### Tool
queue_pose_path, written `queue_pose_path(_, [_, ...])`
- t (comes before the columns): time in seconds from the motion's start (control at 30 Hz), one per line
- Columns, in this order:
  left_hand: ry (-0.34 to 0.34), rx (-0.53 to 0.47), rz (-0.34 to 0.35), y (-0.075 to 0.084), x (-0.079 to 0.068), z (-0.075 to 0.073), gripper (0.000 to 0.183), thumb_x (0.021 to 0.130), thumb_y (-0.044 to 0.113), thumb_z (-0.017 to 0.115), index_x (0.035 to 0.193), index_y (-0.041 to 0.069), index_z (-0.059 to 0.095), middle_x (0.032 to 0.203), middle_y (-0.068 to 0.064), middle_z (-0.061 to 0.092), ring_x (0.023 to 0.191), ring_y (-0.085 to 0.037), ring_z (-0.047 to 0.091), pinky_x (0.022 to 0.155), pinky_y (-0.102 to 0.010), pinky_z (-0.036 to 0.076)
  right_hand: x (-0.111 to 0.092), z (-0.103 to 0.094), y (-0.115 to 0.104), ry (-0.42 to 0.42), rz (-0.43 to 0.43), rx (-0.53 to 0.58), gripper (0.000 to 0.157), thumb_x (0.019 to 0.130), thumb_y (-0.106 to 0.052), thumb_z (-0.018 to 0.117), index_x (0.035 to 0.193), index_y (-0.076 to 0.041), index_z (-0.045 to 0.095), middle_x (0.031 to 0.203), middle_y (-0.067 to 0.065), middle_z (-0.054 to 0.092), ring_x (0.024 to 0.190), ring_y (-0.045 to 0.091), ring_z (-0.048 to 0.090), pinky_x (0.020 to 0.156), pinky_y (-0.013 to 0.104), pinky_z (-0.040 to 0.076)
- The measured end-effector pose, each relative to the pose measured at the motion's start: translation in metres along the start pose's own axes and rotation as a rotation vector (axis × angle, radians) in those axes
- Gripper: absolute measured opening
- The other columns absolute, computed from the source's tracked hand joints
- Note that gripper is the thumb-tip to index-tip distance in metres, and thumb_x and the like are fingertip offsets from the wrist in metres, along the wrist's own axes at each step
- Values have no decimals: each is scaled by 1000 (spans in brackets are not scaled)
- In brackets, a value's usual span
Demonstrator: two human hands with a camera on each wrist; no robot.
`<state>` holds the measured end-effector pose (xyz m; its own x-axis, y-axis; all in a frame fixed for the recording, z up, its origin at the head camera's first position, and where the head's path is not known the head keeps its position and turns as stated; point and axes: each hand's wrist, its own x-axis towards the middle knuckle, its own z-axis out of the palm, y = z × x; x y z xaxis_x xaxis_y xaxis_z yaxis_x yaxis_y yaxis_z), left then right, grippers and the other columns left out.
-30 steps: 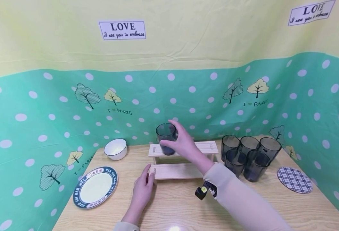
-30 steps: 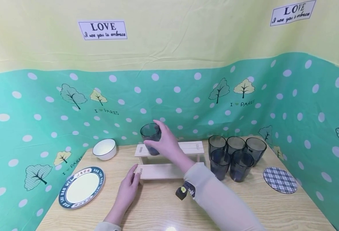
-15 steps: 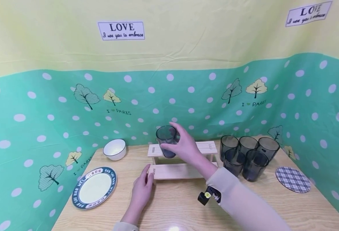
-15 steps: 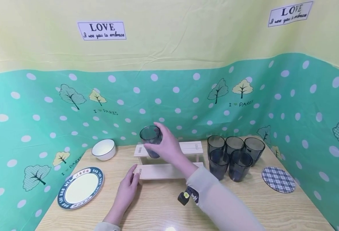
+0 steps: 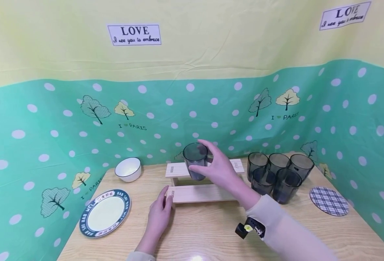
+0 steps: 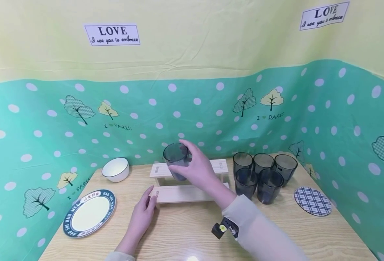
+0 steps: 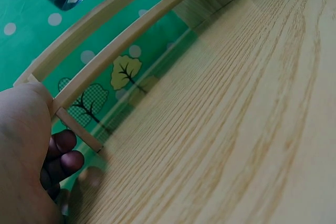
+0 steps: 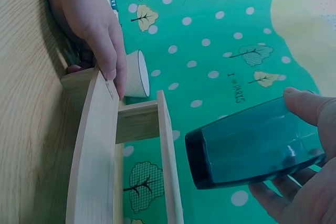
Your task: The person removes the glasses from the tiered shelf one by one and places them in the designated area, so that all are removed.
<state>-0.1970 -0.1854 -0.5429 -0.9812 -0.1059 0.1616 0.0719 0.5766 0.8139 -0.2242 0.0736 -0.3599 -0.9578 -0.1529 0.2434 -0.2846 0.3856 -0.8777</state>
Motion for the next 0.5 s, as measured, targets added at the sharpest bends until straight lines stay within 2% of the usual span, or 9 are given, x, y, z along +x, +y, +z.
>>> queue_pose_path(0.23, [-9, -20, -1, 1, 0, -1, 53, 118, 30, 54, 168, 12, 47, 85, 0, 58, 74, -17, 55, 70, -34, 49, -16, -23, 1, -6, -4, 38, 97, 86, -35, 99, 167, -34, 46, 152, 4, 58, 135, 38, 64, 108, 55, 54])
queue_pose_path(0.5, [0, -17, 7, 0, 1, 1, 52, 118, 27, 55, 167, 11, 48, 84, 1, 57, 73, -16, 55, 69, -33, 48, -33, -55, 7, 5, 26, 28, 98, 86, -35, 98, 167, -35, 45, 154, 5, 57, 138, 43, 62, 108, 57, 54])
